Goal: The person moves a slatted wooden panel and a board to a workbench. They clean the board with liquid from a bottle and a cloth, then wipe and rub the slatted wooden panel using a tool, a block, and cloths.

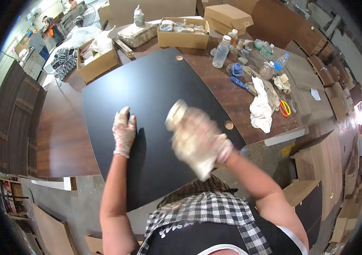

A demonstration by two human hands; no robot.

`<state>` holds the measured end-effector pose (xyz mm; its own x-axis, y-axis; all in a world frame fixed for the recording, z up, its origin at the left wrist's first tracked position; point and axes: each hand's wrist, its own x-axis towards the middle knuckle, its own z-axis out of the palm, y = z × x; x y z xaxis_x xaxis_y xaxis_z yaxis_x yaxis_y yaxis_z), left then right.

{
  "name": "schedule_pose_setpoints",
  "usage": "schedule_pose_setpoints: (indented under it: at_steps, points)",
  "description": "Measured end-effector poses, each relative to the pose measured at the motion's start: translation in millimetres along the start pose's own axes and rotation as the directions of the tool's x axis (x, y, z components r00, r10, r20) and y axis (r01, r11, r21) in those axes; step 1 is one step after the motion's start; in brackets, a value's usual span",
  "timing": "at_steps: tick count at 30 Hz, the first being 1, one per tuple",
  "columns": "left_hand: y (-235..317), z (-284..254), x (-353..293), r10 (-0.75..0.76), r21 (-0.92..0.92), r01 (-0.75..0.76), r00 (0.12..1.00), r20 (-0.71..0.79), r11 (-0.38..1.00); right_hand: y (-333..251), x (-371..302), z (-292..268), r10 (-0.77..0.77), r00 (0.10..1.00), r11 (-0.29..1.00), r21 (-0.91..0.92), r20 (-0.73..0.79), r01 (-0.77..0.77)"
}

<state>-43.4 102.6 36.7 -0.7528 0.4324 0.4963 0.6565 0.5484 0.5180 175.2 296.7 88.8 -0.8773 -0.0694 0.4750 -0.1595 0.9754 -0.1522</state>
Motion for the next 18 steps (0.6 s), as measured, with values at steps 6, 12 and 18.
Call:
schedule_pose_setpoints:
  at_steps: [6, 12, 18]
  points:
    - [21, -3, -13, -0.013, 0.310, -0.030, 0.991, 0.135, 0.950, 19, 21, 54, 0.007, 0.985, 0.985, -0.169, 0.171, 0.022]
    - [32, 0, -4, 0.022, 0.290, -0.073, 0.984, 0.174, 0.954, 104, 12, 125, 0.542, 0.693, 0.835, -0.212, 0.475, -0.507]
    - [17, -3, -8, -0.018, 0.335, -0.040, 0.985, 0.170, 0.941, 33, 14, 74, 0.074, 0.967, 0.923, -0.385, 0.243, 0.027]
